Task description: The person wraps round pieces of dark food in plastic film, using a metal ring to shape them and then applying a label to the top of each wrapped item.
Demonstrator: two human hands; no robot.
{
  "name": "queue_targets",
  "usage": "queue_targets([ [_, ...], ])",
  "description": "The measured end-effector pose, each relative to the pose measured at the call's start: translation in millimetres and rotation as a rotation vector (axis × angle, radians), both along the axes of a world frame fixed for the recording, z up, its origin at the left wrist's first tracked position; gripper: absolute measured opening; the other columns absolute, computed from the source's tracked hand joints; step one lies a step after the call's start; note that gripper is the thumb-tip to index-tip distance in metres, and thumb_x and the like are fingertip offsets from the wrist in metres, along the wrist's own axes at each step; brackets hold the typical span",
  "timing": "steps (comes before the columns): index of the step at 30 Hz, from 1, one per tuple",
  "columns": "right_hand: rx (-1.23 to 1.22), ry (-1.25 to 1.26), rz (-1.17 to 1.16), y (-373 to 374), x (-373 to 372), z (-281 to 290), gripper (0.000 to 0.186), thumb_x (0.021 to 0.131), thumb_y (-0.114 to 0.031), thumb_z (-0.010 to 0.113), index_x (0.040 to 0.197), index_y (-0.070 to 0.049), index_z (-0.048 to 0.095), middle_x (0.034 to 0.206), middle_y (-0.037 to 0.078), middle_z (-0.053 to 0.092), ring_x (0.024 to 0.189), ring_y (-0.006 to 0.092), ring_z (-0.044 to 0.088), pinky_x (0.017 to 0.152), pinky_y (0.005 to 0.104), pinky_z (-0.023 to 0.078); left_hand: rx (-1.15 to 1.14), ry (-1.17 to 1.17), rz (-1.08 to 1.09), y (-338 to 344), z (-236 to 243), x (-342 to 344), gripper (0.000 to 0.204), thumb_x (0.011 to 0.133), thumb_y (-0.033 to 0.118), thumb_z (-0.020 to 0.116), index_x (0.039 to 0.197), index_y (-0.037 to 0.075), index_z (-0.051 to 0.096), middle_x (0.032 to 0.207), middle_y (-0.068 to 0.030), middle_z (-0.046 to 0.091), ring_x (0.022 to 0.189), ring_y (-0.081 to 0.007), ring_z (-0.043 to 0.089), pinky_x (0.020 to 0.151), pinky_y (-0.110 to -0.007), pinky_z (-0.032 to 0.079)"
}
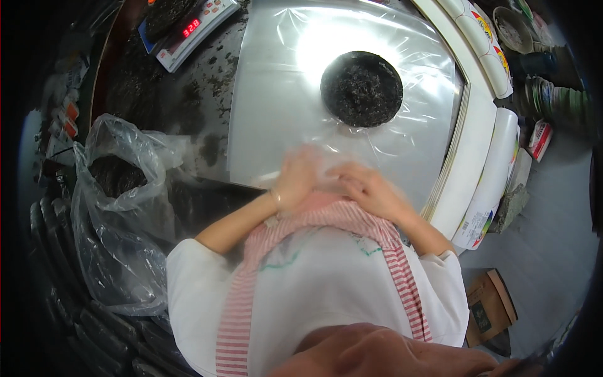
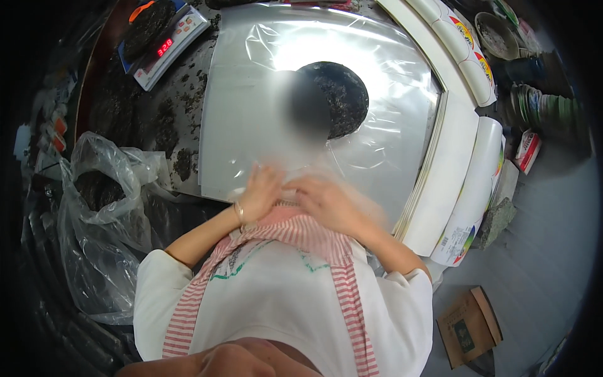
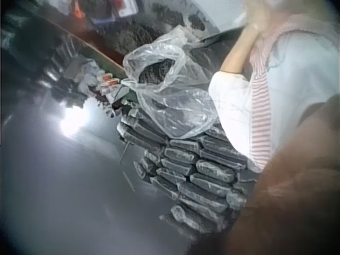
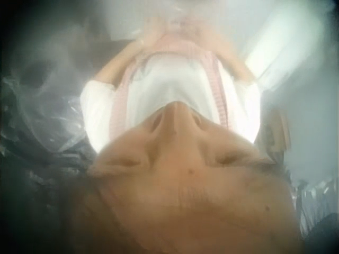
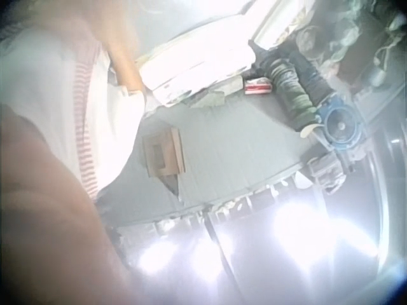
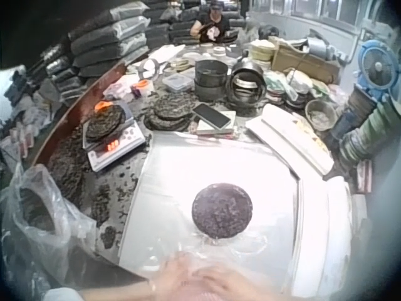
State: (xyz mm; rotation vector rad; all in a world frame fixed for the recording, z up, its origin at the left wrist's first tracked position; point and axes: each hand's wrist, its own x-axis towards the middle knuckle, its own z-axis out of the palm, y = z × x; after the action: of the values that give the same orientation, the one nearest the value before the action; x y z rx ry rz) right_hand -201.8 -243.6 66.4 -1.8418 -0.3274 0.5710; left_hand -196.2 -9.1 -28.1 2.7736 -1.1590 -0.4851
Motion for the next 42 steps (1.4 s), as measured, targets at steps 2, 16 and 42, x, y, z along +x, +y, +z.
queue_targets([
  [2, 0.002, 0.03, 0.031, 8, -28, -19, 0.028, 0.089, -0.008, 0.052, 0.115, -0.002, 0.059, 0.116, 0.016, 0.06, 0.113, 0.0321, 0.054, 0.096, 0.0404, 0.042, -0.164, -0.026, 0.461, 6, -30, 30, 0.082, 0.082, 0.03, 0.066, 0.147, 0.005, 0.023, 0.148, -0.0247, 0.027, 0.137, -0.0424, 0.023, 0.112, -0.05, 0.021],
  [16, -0.839, -0.773, -0.775, -43, 48, -71, 0.098, 0.072, -0.038, 0.075, 0.143, 0.006, 0.024, 0.146, 0.031, 0.022, 0.129, 0.0487, 0.03, 0.102, 0.0529, 0.032, -0.305, -0.047, 0.228, -112, 32, 145, 0.015, 0.084, 0.023, 0.064, 0.085, 0.008, 0.063, 0.074, -0.0101, 0.065, 0.074, -0.0297, 0.064, 0.065, -0.043, 0.048],
  [42, 0.154, -0.017, -0.615, -77, 153, -81, 0.041, 0.072, 0.004, 0.063, 0.112, -0.005, 0.061, 0.109, 0.007, 0.062, 0.105, 0.021, 0.057, 0.095, 0.033, 0.042, -0.423, 0.144, -0.022, -115, 20, 194, 0.023, 0.084, 0.013, 0.05, 0.102, 0.004, 0.062, 0.122, -0.0137, 0.056, 0.121, -0.0282, 0.049, 0.106, -0.047, 0.034],
])
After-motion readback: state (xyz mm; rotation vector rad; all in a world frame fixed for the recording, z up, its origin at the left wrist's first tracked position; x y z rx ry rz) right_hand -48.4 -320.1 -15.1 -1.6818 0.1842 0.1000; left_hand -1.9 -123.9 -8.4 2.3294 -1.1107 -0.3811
